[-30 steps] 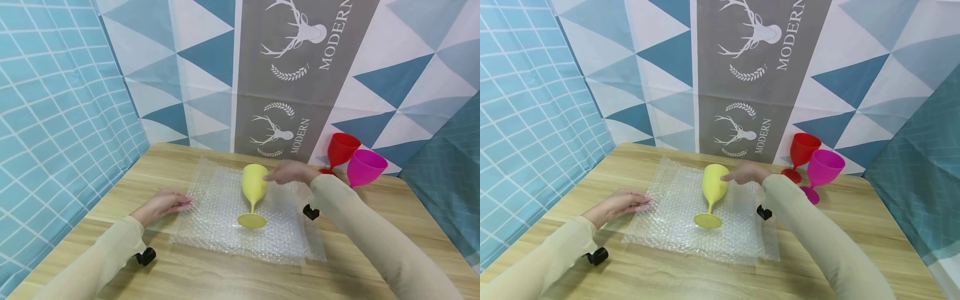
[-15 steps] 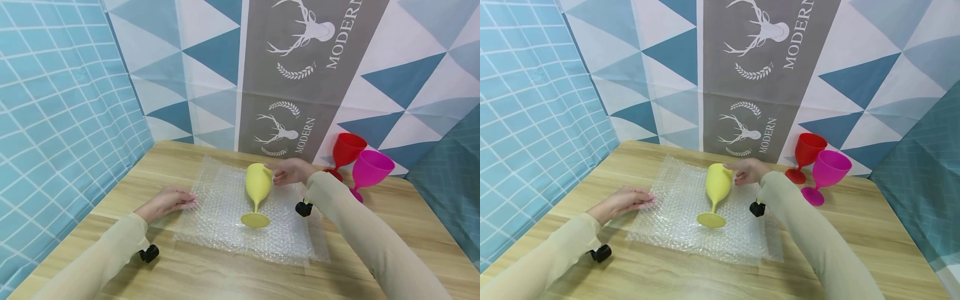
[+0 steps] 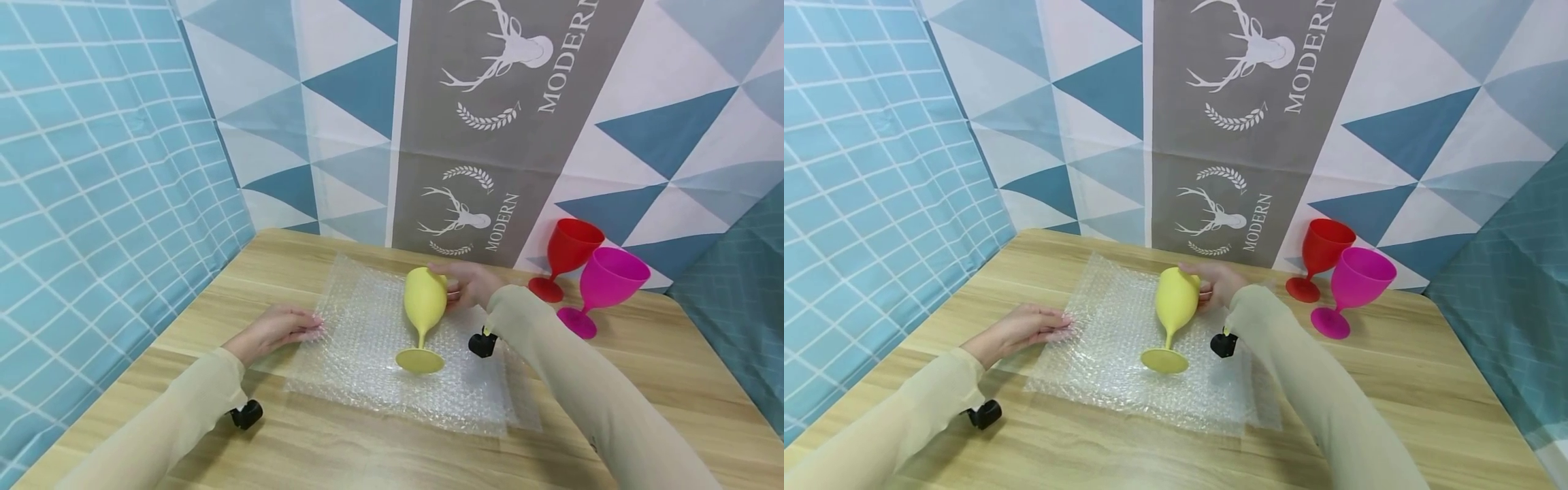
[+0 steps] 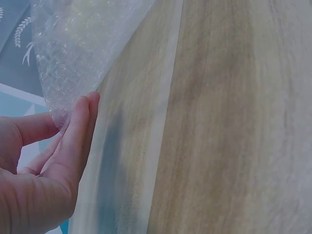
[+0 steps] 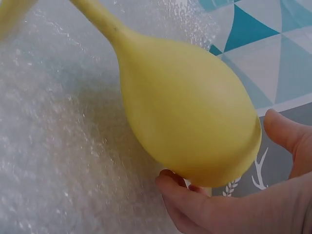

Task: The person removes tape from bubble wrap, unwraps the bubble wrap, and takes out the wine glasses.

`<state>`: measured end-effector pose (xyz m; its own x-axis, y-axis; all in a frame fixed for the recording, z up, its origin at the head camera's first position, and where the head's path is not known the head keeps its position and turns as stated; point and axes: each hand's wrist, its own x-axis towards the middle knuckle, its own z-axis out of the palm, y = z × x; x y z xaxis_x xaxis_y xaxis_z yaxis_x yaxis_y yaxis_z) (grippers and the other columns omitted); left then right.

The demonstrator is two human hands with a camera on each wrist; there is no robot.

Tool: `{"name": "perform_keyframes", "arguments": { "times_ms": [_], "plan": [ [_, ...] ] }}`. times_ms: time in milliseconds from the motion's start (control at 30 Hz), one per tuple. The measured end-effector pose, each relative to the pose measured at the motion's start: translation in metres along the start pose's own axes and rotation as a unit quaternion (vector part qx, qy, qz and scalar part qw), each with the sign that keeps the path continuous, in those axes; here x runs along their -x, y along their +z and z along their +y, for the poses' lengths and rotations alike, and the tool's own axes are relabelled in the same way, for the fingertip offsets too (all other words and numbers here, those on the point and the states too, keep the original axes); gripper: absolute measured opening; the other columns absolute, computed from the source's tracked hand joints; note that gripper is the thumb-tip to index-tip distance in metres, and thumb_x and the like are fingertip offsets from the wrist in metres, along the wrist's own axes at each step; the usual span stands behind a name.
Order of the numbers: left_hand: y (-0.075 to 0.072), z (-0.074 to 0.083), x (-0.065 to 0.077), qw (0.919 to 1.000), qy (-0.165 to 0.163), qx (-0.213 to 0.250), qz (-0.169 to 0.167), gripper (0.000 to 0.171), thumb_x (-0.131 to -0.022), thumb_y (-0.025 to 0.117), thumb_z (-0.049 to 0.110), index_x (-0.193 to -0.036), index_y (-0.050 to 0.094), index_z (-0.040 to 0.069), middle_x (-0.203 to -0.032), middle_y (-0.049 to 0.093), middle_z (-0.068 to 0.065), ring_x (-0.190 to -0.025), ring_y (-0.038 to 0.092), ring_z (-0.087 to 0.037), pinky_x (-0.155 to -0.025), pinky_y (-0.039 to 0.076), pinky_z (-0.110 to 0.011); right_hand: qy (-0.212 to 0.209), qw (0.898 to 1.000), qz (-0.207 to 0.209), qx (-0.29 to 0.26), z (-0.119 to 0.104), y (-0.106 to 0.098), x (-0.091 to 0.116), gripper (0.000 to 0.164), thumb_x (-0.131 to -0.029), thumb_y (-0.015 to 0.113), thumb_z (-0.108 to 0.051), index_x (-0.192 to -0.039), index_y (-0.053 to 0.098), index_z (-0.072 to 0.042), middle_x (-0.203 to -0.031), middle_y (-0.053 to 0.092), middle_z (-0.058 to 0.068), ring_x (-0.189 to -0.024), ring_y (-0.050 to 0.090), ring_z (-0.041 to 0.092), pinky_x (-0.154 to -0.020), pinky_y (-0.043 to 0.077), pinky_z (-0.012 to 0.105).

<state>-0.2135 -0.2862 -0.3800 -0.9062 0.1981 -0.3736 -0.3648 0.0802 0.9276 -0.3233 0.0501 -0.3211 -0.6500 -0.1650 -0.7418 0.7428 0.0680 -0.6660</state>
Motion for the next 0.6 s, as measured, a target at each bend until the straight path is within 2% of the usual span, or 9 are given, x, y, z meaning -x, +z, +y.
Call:
{"name": "perform_keyframes", "arguments": {
  "times_ms": [100, 267, 433, 600],
  "plan": [
    [0.001, 0.000, 0.000, 1.0000, 0.000, 0.001, 0.001, 0.046, -0.093, 0.057, 0.003, -0.130, 0.041, -0.020, -0.089, 0.072, -0.002, -0.082, 0.070, -0.007, -0.083, 0.058, -0.021, 0.001, 1.000, 0.008, -0.009, 0.001, 0.002, 0.000, 0.081, -0.090, 0.066, -0.031, -0.151, 0.015, -0.016, -0.155, 0.023, 0.020, -0.140, 0.035, 0.032, -0.116, 0.036, 0.046],
    [0.003, 0.001, 0.002, 0.9999, -0.004, 0.000, 0.010, 0.045, -0.093, 0.057, 0.003, -0.130, 0.043, -0.019, -0.093, 0.071, -0.003, -0.083, 0.070, -0.007, -0.084, 0.057, -0.021, 0.015, 1.000, 0.015, -0.016, 0.003, 0.006, 0.000, 0.093, -0.086, 0.070, -0.033, -0.151, 0.009, -0.005, -0.157, 0.019, 0.021, -0.144, 0.030, 0.033, -0.117, 0.035, 0.045],
    [0.003, 0.001, 0.002, 0.9999, -0.003, -0.001, 0.012, 0.045, -0.093, 0.056, 0.003, -0.130, 0.042, -0.019, -0.093, 0.071, -0.003, -0.083, 0.069, -0.007, -0.084, 0.057, -0.021, 0.016, 1.000, 0.017, 0.008, 0.003, 0.011, 0.002, 0.098, -0.084, 0.072, -0.038, -0.152, 0.009, -0.005, -0.158, 0.019, 0.024, -0.142, 0.034, 0.034, -0.116, 0.037, 0.043],
    [0.003, 0.001, 0.001, 0.9999, -0.001, -0.002, 0.012, 0.043, -0.094, 0.055, 0.002, -0.129, 0.043, -0.020, -0.089, 0.070, 0.000, -0.082, 0.069, -0.006, -0.083, 0.058, -0.020, 0.016, 0.999, 0.028, 0.023, 0.005, 0.015, 0.003, 0.100, -0.082, 0.074, -0.040, -0.151, 0.012, -0.003, -0.155, 0.025, 0.023, -0.139, 0.038, 0.033, -0.113, 0.041, 0.042]
  ]
}}
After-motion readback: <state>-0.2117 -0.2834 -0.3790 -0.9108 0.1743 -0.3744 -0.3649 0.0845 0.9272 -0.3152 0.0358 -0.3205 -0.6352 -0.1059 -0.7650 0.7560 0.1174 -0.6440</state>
